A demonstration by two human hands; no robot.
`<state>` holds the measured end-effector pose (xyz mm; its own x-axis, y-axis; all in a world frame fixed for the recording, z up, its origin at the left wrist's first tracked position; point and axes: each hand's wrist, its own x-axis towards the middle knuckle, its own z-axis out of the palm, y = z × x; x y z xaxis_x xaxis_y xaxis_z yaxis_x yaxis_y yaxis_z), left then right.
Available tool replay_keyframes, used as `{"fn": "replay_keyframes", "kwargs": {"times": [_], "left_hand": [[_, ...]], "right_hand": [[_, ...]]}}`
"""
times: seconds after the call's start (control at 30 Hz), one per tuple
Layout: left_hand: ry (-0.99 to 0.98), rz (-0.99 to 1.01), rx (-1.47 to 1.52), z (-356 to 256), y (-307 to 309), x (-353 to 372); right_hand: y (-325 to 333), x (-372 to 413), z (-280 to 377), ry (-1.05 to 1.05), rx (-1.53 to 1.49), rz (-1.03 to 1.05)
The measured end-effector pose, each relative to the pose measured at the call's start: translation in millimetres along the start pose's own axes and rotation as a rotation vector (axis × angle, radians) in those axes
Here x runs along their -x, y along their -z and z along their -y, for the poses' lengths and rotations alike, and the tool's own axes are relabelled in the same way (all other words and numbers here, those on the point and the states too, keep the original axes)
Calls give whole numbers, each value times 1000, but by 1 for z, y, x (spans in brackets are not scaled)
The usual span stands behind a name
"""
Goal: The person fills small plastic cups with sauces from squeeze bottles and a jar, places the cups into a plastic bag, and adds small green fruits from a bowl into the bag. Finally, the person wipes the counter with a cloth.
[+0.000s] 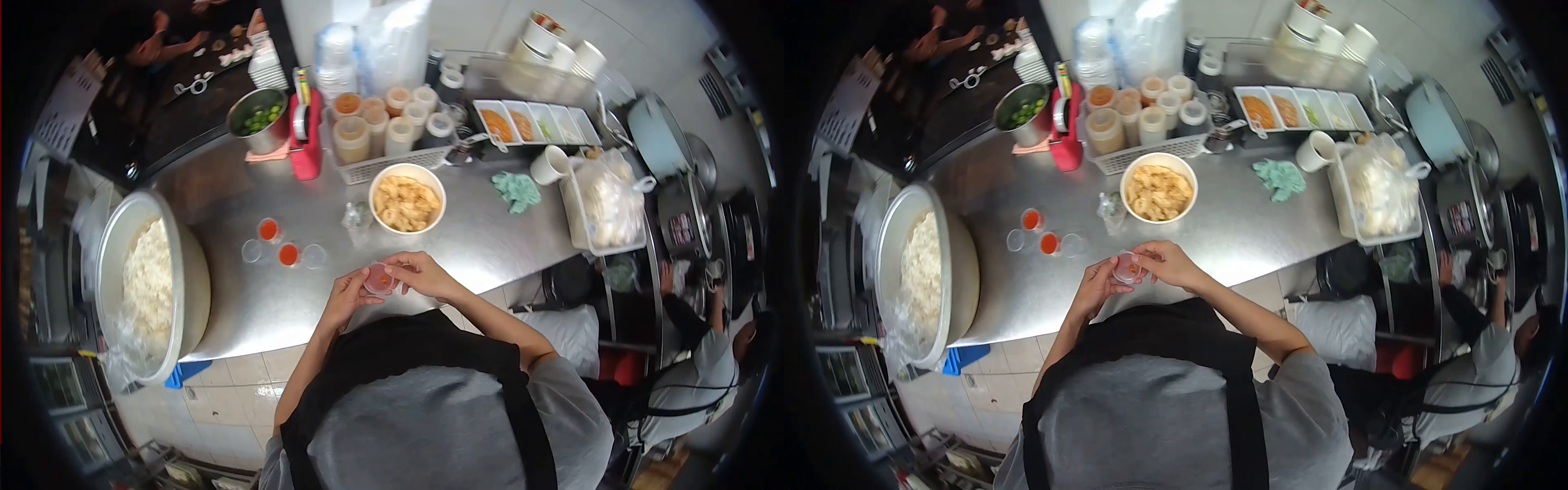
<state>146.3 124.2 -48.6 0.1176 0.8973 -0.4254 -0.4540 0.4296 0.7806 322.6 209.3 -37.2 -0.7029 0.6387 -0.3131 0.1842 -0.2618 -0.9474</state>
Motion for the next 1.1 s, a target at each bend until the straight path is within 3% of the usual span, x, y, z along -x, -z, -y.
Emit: {"fn": "replay_keyframes", "kwargs": {"times": [0.2, 0.3, 0.33, 0.37, 0.4, 0.47, 0.57, 0.67, 0.77, 0.87, 0.97, 1.07, 1.1], "left_hand": [[-78, 112, -491, 21, -24, -48], [-5, 178, -389, 39, -36, -79], [-1, 165, -387, 43, -40, -89], [3, 148, -382, 46, -46, -97], [7, 126, -378, 49, -50, -104], [12, 81, -374, 52, -57, -117], [8, 37, -386, 64, -62, -130], [-13, 22, -400, 64, -66, -136], [2, 18, -364, 62, -67, -138], [30, 19, -352, 58, -69, -131], [64, 28, -339, 52, -78, -129], [84, 47, -321, 51, -80, -124], [76, 58, -307, 49, -83, -127]], "right_hand": [[49, 21, -33, -75, -8, -144], [93, 31, -26, -91, 105, -158], [123, 27, -38, 31, 219, -292], [153, 21, -44, -49, 392, -537], [178, 18, -50, 130, 821, -921], [219, 16, -50, 400, 1253, -1460], [249, 24, -77, 35, 1171, -1134], [221, 32, -73, 193, 1071, -584], [182, 38, -55, 193, 817, -838], [227, 19, -72, 442, 1017, -1320], [254, 7, -49, 340, 1213, -1479], [266, 18, -45, -8, 1275, -1046], [271, 26, -36, 45, 1189, -1106]]}}
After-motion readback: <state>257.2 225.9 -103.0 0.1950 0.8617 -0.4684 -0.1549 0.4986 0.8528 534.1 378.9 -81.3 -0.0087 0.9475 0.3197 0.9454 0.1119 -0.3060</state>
